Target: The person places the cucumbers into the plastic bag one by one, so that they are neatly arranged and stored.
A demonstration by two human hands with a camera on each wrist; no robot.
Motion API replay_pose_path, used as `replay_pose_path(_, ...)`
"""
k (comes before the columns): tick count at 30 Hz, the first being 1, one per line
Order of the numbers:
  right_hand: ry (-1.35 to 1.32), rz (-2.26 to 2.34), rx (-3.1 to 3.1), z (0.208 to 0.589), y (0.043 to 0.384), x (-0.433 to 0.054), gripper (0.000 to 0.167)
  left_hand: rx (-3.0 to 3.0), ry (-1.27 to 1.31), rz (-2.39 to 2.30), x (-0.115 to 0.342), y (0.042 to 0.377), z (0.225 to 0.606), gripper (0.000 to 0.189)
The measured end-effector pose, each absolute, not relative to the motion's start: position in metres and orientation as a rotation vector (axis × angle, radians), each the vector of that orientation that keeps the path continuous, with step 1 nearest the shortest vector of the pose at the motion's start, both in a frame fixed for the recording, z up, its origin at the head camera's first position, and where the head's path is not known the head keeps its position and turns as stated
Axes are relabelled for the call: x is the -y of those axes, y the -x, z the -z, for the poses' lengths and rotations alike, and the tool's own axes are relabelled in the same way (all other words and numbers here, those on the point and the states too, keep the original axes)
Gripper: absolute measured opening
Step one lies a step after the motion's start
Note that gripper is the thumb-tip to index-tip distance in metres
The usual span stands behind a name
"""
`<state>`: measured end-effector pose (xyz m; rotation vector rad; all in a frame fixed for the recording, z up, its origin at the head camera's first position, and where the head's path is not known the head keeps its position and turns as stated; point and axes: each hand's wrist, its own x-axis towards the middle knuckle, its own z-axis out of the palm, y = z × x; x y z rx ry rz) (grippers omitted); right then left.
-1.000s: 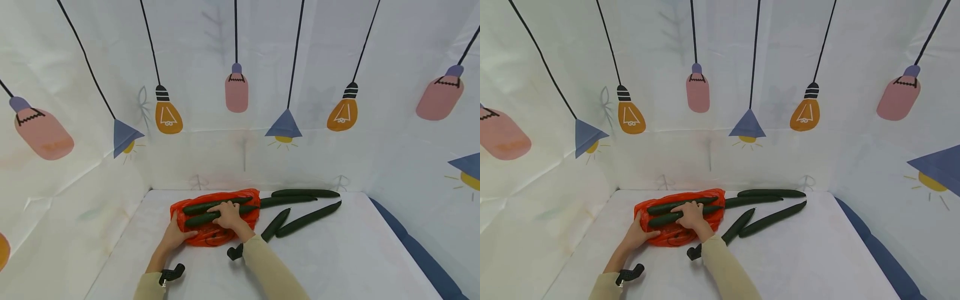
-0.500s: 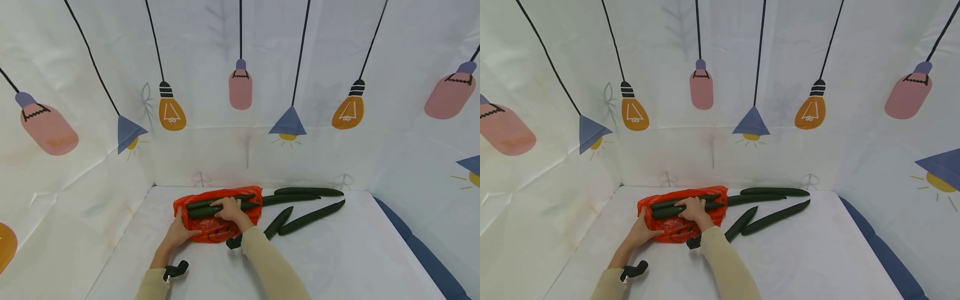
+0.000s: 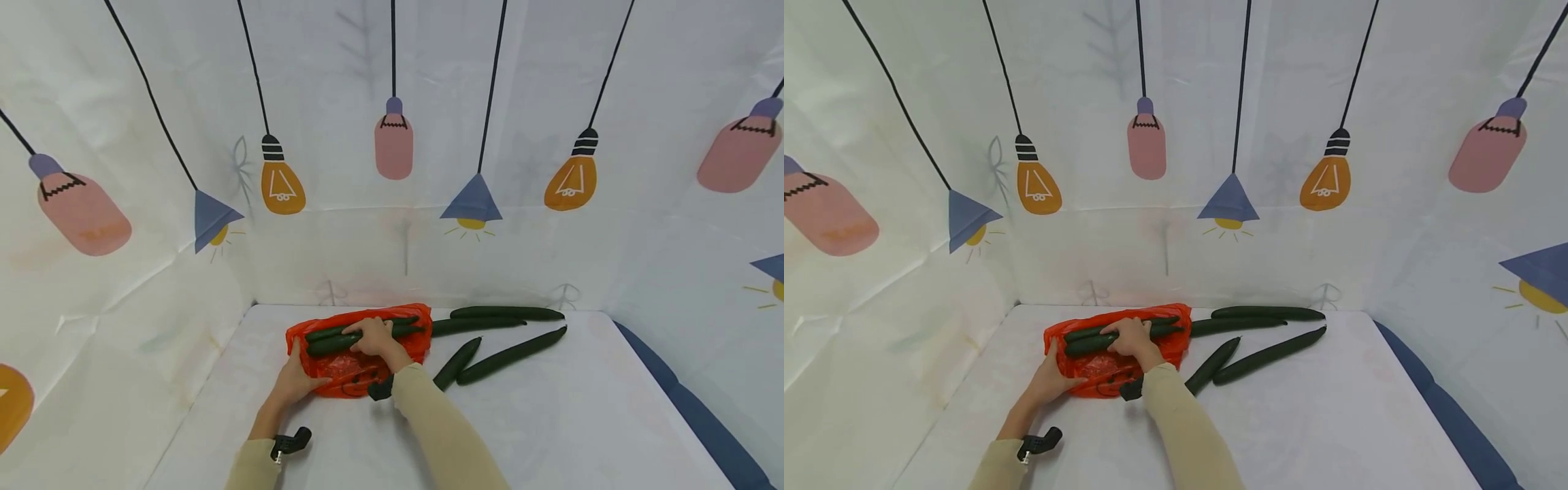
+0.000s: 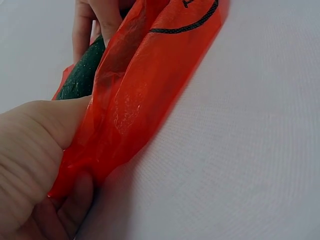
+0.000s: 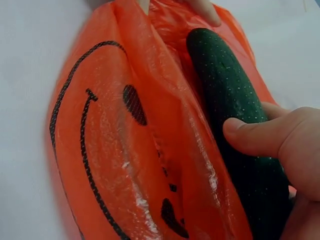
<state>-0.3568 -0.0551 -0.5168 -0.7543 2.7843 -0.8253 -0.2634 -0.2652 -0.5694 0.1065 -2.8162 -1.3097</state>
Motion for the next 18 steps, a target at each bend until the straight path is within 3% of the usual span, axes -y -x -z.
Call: replay_pose_path(18, 0.751, 0.853, -2.790, 0.529, 0.360, 0.054, 0.034, 2.852, -0.153, 1.245, 0.261, 0.261, 0.567, 0.132)
